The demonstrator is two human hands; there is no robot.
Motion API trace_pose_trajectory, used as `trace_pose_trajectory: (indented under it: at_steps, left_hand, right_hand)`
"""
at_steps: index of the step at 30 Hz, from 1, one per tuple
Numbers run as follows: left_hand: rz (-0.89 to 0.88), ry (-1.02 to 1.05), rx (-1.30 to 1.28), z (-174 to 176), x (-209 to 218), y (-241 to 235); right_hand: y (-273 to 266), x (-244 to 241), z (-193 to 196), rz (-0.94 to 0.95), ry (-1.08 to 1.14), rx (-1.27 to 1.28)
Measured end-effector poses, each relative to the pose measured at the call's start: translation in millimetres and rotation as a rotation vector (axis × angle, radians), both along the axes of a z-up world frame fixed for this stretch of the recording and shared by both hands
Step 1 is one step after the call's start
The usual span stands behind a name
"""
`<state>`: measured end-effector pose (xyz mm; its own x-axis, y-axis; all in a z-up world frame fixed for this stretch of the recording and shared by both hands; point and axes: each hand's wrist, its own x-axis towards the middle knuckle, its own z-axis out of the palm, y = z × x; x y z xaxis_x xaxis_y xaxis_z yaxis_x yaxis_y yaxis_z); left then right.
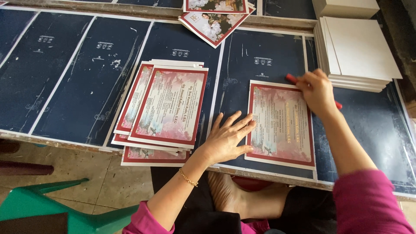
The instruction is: Folding printed paper sheets and assembling them into invitation cards using a hand tool to crease the folds.
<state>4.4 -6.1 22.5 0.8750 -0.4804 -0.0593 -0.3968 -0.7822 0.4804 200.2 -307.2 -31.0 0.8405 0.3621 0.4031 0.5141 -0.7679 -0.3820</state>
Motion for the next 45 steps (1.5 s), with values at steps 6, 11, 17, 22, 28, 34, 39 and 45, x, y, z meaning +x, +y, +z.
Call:
trace_pose_trajectory:
  at_steps: [6, 11, 17, 22, 28, 34, 39, 45]
  left_hand:
    - [0.002, -0.002, -0.002, -5.6, -5.2, -3.6]
    - [0.126, 0.089, -0.675, 5.8, -26.6, -36.4]
    - [0.717, 0.375, -1.171, 8.8, -8.0, -49.5]
    - [0.587, 0.168, -0.986, 47.0, -27.2, -10.6]
    - [0.774, -0.073, -0.574, 78.6, -35.9, 137.2]
    - [0.624, -0.573, 0.081, 37.4, 48.7, 195.8]
    - [0.343, -0.820, 0.280, 21.2, 179.7, 132.3]
    - [0.375, -0.763, 0.497, -76.9, 330.5, 64.6]
  right_hand:
    - [7.0, -60.8, -13.7, 0.003, -0.164, -0.064]
    - [24.9, -229.6, 50.9, 0.188, 0.036, -0.064]
    - [20.8, -251.2, 39.3, 0.114, 0.040, -0.031]
    - [24.9, -236.1, 61.0, 0.202, 0.009, -0.004]
    - [-54.6, -173.8, 26.1, -0.141, -0.034, -0.118]
    - [-74.3, -152.8, -4.4, -0.274, -0.090, -0.301]
    - [-68.7, -157.8, -0.6, -0.300, -0.149, -0.312]
    - [-69.0, -151.1, -9.1, -0.390, -0.122, -0.314]
